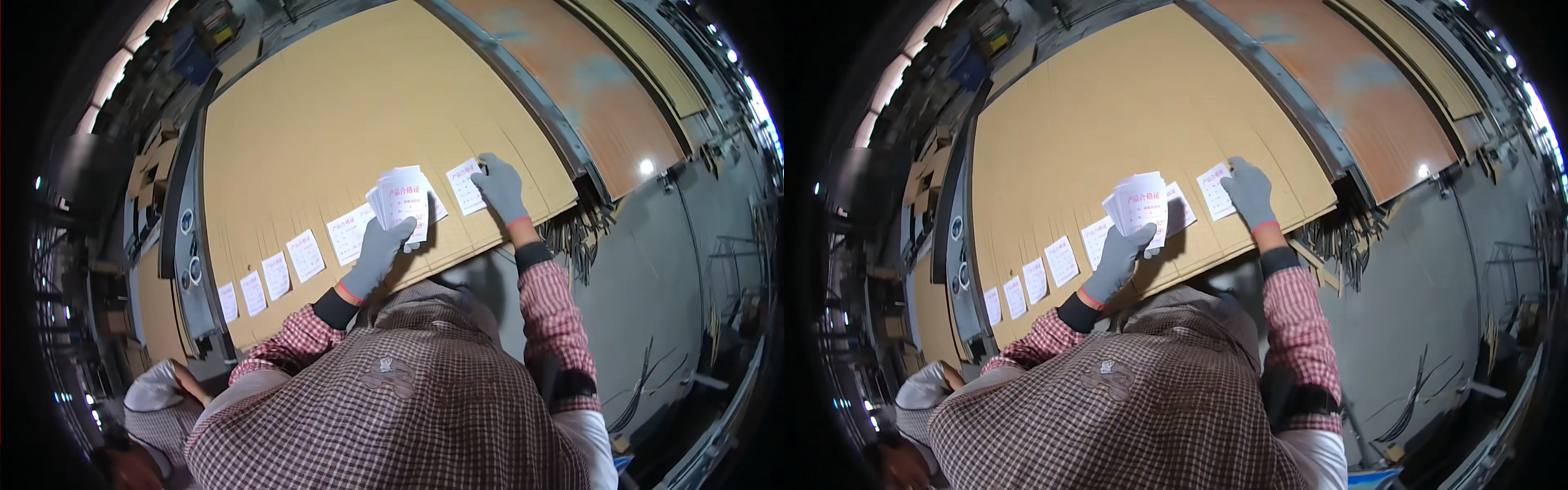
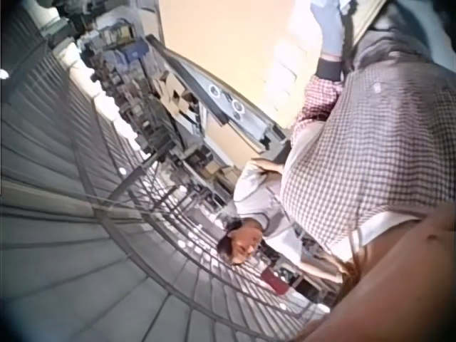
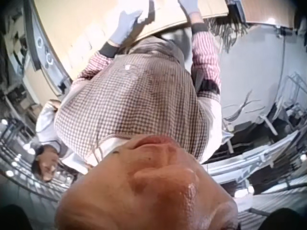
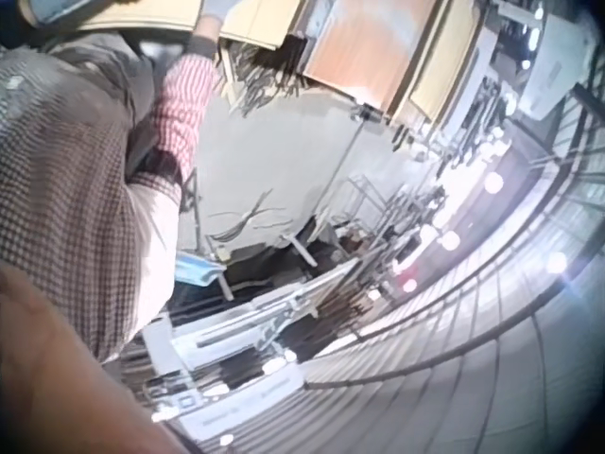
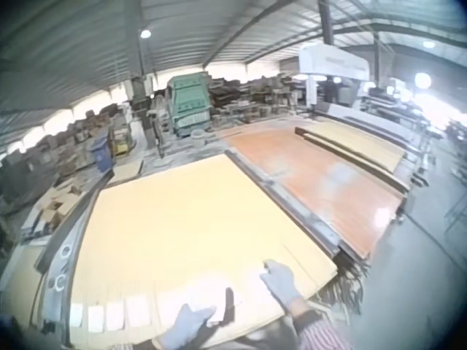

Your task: The recorder is applying labels and taping cardboard components, then moving to an industrial machine for further processing.

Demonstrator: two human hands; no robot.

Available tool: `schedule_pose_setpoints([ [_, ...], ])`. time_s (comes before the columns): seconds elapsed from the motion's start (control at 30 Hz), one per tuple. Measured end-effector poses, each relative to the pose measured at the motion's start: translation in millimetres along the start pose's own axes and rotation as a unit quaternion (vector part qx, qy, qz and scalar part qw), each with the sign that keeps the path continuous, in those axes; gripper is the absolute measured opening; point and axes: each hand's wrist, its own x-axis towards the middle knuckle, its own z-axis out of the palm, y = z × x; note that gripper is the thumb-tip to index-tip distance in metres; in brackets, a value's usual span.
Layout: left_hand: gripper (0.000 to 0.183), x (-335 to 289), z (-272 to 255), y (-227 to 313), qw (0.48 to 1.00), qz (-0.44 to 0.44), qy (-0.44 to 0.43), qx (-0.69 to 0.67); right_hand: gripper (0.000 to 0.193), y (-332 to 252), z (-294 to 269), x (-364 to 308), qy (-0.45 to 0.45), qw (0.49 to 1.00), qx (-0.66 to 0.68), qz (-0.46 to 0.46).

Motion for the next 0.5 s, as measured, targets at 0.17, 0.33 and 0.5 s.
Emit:
schedule_pose_setpoints([
  [0.17,0.024,-9.1,-28.5,-2.5,0.999,0.016,0.000,-0.040,0.049,-76.5,-23.0,-32.5,-0.047,0.875,0.410,0.255],
  [0.33,0.039,-24.5,-24.0,-8.6,0.999,0.013,0.006,0.033,0.037,-149.5,-9.6,-93.2,-0.141,0.845,0.476,0.200],
  [0.5,0.048,-19.2,-37.4,-35.2,0.983,0.067,0.034,0.165,0.036,-142.9,3.0,-97.1,-0.169,0.736,0.615,0.228],
])
